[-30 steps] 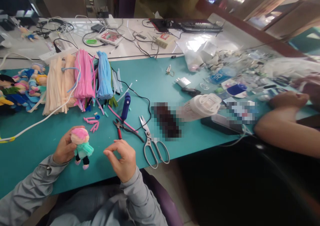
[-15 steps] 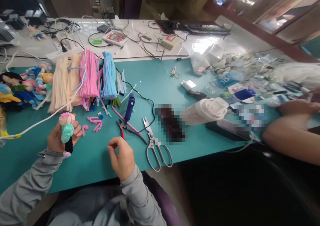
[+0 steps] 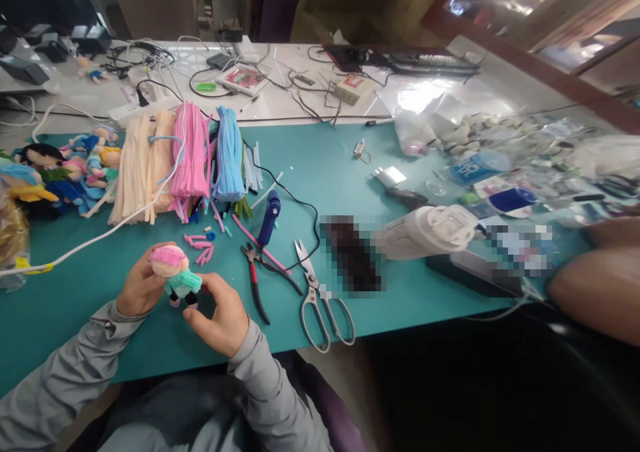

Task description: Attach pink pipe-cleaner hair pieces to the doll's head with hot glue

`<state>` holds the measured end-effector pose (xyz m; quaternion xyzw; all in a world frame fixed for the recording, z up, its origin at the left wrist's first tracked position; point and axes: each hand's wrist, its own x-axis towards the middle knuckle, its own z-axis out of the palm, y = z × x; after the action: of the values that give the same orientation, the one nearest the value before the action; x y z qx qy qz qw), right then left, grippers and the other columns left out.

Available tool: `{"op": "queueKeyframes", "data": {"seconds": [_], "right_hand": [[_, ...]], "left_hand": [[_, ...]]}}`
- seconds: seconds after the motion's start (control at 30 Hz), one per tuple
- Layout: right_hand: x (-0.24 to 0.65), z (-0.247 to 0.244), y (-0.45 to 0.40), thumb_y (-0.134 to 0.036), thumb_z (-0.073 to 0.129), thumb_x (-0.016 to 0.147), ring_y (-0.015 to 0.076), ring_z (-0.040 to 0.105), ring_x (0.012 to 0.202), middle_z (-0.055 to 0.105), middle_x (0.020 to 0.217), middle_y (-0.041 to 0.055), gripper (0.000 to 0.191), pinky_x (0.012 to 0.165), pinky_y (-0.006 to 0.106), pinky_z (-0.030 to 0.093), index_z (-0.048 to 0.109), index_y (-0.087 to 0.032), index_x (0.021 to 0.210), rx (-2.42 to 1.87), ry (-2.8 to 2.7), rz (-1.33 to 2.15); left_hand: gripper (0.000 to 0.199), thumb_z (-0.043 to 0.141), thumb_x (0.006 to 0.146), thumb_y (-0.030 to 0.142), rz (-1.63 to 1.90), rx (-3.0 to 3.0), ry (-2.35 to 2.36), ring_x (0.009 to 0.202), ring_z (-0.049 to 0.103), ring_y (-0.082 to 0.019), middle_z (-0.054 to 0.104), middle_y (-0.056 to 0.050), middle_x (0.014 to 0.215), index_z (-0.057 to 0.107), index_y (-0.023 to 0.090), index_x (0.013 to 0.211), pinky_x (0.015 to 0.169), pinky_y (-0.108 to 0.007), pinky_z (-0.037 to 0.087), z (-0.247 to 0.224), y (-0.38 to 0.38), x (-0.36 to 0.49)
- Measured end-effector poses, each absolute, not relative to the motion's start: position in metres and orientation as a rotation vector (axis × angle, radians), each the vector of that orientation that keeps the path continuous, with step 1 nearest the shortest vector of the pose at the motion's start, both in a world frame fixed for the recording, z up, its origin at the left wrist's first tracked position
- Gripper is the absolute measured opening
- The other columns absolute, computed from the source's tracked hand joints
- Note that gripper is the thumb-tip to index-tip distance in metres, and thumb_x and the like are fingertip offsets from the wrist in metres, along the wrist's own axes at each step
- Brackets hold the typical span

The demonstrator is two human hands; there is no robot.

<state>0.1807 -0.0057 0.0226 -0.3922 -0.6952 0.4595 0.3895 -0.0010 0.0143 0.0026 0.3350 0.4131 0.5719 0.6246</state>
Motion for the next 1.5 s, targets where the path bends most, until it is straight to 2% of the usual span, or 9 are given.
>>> {"op": "queueKeyframes", "data": {"seconds": [0.13,0.37,0.67,0.87,1.0,1.23,1.4,1.5], "right_hand": [[0.177,0.020,-0.009,-0.025,0.064,0.082,0.0184,0.065,0.086,0.070,0.100,0.0058,0.033,0.080,0.030,0.054,0.060,-0.018,0.113,-0.977,-1.681,1.267],[0.173,0.017,-0.009,-0.021,0.060,0.085,0.0168,0.066,0.079,0.072,0.087,0.0037,0.009,0.076,0.027,0.054,0.065,-0.019,0.092,-1.071,-1.613,1.221],[0.168,0.015,-0.015,-0.023,0.059,0.086,0.0133,0.059,0.063,0.065,0.071,0.0000,0.007,0.061,0.023,0.051,0.065,-0.018,0.084,-1.128,-1.649,1.223],[0.173,0.014,-0.013,-0.015,0.057,0.084,0.0149,0.065,0.071,0.070,0.081,0.0030,0.017,0.067,0.026,0.053,0.068,-0.020,0.096,-1.146,-1.709,1.104],[0.181,0.010,-0.006,-0.015,0.056,0.085,0.0163,0.064,0.071,0.069,0.081,0.0045,0.016,0.067,0.028,0.053,0.069,-0.020,0.093,-1.261,-1.844,0.897],[0.187,0.007,0.007,-0.016,0.058,0.086,0.0168,0.064,0.071,0.068,0.079,0.0043,0.013,0.067,0.027,0.051,0.069,-0.020,0.091,-1.411,-1.989,0.635],[0.178,0.010,0.018,-0.018,0.060,0.087,0.0187,0.065,0.080,0.068,0.082,0.0050,0.012,0.070,0.027,0.050,0.069,-0.020,0.094,-1.552,-2.098,0.558],[0.169,0.013,0.025,-0.019,0.062,0.086,0.0195,0.065,0.084,0.068,0.085,0.0053,0.014,0.070,0.027,0.048,0.069,-0.021,0.098,-1.631,-2.168,0.547]], "left_hand": [[0.056,0.090,0.050,0.035,1.289,0.808,0.992,0.076,0.065,-0.019,0.070,-0.006,0.090,0.068,0.018,0.099,0.066,-0.027,0.053,0.002,0.011,0.000],[0.055,0.089,0.052,0.036,1.214,0.922,1.040,0.079,0.065,-0.021,0.070,-0.007,0.093,0.069,0.018,0.100,0.067,-0.027,0.051,-0.001,0.008,-0.003],[0.064,0.086,0.056,0.045,1.246,0.887,0.960,0.070,0.066,-0.020,0.072,-0.008,0.085,0.067,0.016,0.109,0.062,-0.028,0.052,0.003,0.010,-0.006],[0.054,0.086,0.055,0.044,1.463,0.670,0.983,0.069,0.068,-0.020,0.072,-0.005,0.080,0.071,0.019,0.102,0.059,-0.029,0.056,0.011,0.018,-0.012],[0.046,0.085,0.057,0.042,1.598,0.599,1.030,0.068,0.066,-0.017,0.073,-0.002,0.084,0.073,0.023,0.097,0.057,-0.027,0.056,0.012,0.024,-0.019],[0.036,0.082,0.063,0.040,1.644,0.530,1.035,0.080,0.066,-0.018,0.072,-0.001,0.085,0.073,0.019,0.091,0.067,-0.023,0.055,0.012,0.028,-0.026],[0.042,0.085,0.053,0.040,1.725,0.436,1.056,0.075,0.067,-0.017,0.073,-0.003,0.081,0.073,0.019,0.088,0.062,-0.022,0.055,0.014,0.033,-0.021],[0.040,0.085,0.052,0.037,1.738,0.409,1.084,0.075,0.068,-0.017,0.074,-0.004,0.080,0.074,0.018,0.085,0.063,-0.021,0.055,0.011,0.034,-0.020]]}}
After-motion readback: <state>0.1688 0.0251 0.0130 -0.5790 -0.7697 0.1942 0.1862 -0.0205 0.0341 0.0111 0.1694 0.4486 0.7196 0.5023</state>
